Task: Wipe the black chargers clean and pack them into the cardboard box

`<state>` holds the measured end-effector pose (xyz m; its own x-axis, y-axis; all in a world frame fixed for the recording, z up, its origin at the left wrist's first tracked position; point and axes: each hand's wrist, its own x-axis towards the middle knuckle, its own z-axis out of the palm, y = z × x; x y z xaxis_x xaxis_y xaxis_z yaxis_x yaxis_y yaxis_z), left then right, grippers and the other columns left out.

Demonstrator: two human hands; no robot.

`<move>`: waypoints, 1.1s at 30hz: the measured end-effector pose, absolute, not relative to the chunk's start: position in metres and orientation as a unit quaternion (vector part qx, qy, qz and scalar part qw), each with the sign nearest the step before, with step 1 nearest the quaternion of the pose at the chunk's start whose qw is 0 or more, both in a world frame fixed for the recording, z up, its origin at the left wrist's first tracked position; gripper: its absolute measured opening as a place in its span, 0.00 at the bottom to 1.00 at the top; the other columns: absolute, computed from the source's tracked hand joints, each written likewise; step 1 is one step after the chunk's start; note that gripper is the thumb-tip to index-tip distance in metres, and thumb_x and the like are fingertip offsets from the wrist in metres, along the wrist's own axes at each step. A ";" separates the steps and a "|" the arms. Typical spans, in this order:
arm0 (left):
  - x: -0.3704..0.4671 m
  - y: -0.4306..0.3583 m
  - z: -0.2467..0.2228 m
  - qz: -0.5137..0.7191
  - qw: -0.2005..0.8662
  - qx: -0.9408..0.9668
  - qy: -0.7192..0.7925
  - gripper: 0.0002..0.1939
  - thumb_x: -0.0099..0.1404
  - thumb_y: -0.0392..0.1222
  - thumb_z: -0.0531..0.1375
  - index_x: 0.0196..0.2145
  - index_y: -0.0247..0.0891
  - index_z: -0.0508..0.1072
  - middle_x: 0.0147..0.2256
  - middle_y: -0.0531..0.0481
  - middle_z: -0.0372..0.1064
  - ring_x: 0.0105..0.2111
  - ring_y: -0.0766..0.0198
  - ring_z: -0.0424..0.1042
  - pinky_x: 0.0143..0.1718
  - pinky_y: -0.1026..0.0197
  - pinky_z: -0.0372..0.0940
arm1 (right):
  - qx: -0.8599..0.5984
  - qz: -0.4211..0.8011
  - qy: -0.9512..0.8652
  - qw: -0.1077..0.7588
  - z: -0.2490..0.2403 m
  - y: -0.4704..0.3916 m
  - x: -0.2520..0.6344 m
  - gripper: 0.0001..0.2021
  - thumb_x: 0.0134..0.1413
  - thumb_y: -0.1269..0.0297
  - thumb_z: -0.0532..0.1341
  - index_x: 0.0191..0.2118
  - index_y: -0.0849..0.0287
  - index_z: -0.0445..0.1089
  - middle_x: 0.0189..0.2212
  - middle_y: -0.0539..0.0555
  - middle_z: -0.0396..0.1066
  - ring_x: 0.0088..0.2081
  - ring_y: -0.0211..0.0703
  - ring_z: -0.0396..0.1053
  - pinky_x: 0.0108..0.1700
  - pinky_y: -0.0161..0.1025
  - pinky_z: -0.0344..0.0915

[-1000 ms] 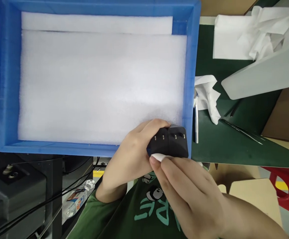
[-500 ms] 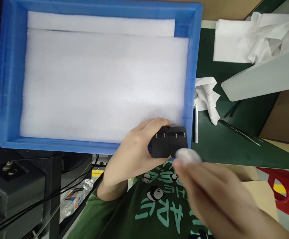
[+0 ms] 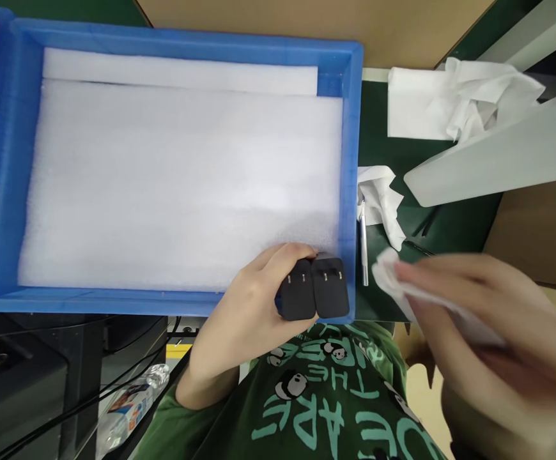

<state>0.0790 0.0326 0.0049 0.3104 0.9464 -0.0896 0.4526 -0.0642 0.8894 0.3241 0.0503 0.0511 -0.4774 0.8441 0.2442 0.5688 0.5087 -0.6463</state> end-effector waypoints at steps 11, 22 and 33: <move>0.081 0.034 0.005 0.287 0.440 0.680 0.512 0.27 0.60 0.29 0.64 0.55 0.44 0.65 0.50 0.53 0.73 0.48 0.67 0.73 0.46 0.68 0.68 | -0.265 0.419 -0.829 0.259 0.026 0.102 0.298 0.19 0.63 0.84 0.53 0.49 0.57 0.74 0.44 0.56 0.71 0.43 0.36 0.72 0.40 0.34 0.71; 0.079 0.036 0.008 0.274 0.445 0.681 0.513 0.24 0.62 0.30 0.62 0.55 0.41 0.66 0.51 0.49 0.72 0.52 0.65 0.73 0.49 0.67 0.70 | -0.206 0.503 -0.812 0.214 0.018 0.125 0.288 0.19 0.62 0.87 0.47 0.38 0.60 0.69 0.37 0.53 0.66 0.34 0.32 0.64 0.35 0.33 0.64; 0.078 0.037 0.007 0.259 0.441 0.690 0.512 0.26 0.63 0.31 0.62 0.57 0.41 0.65 0.55 0.45 0.71 0.57 0.60 0.72 0.53 0.62 0.71 | -0.276 0.341 -0.847 0.300 0.028 0.123 0.299 0.19 0.59 0.88 0.51 0.36 0.56 0.70 0.37 0.53 0.67 0.35 0.36 0.69 0.33 0.36 0.67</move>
